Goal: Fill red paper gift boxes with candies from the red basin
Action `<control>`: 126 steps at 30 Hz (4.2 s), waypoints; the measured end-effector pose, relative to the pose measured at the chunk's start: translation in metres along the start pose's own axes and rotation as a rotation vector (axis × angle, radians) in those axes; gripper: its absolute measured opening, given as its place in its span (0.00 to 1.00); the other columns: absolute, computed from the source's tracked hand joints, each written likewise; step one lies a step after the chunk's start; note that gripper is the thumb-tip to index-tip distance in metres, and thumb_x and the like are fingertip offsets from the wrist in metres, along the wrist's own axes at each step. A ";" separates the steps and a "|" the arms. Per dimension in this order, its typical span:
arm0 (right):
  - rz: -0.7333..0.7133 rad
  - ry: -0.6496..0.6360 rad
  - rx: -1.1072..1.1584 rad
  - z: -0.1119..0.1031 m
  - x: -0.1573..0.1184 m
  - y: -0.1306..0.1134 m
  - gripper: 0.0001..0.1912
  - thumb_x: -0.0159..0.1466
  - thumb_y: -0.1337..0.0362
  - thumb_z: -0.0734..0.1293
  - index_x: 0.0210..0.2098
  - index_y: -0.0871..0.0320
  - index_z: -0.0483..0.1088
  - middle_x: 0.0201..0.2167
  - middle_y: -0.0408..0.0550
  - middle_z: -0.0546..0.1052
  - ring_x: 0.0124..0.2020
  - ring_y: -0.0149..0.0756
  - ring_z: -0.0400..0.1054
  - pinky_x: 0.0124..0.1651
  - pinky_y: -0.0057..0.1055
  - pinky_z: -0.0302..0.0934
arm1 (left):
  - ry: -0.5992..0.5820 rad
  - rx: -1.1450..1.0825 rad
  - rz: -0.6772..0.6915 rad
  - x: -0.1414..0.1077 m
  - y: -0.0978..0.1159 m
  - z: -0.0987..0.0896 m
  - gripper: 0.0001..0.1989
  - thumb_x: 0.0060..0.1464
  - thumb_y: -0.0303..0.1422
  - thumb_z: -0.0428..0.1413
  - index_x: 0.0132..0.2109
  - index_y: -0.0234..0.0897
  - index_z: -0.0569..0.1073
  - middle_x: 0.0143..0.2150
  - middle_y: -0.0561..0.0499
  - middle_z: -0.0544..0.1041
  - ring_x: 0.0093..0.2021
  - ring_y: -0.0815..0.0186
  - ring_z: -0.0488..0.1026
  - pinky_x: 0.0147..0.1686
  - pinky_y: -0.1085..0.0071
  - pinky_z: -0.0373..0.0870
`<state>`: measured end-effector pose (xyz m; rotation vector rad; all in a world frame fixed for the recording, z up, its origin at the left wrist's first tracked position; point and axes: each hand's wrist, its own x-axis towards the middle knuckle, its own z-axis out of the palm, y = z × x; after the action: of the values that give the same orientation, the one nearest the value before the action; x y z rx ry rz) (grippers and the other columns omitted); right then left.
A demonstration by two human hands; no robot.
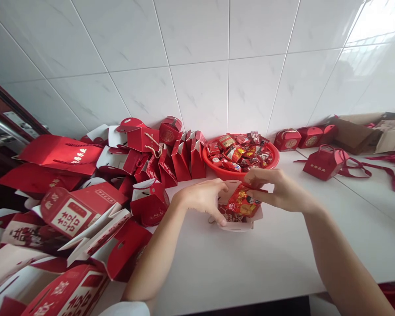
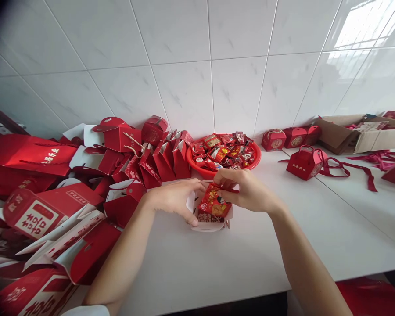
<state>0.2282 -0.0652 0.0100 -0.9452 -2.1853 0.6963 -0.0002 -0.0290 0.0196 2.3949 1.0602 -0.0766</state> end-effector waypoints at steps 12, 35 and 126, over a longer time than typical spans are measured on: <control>0.052 -0.337 -0.345 0.038 0.049 0.018 0.09 0.58 0.76 0.67 0.33 0.57 0.74 0.33 0.45 0.78 0.29 0.33 0.68 0.28 0.28 0.56 | 0.023 -0.010 -0.038 0.000 -0.016 -0.005 0.38 0.34 0.46 0.70 0.54 0.42 0.72 0.53 0.48 0.75 0.54 0.51 0.72 0.49 0.66 0.68; -0.003 -0.540 -0.323 0.052 0.060 0.015 0.09 0.57 0.72 0.70 0.23 0.54 0.76 0.21 0.40 0.76 0.20 0.29 0.64 0.22 0.26 0.58 | -0.015 0.011 -0.117 0.000 -0.016 -0.006 0.42 0.36 0.49 0.68 0.60 0.47 0.69 0.57 0.49 0.72 0.59 0.52 0.68 0.52 0.65 0.67; 0.109 0.437 0.338 0.091 -0.030 0.060 0.15 0.68 0.51 0.63 0.48 0.53 0.70 0.48 0.51 0.78 0.47 0.42 0.73 0.50 0.40 0.68 | 0.761 -0.640 -0.004 -0.003 -0.036 0.092 0.44 0.44 0.40 0.68 0.66 0.43 0.61 0.63 0.42 0.68 0.63 0.51 0.67 0.62 0.54 0.66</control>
<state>0.2036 -0.0717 -0.0997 -0.9384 -1.5865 0.7947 -0.0140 -0.0550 -0.0751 1.8261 1.1575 1.0783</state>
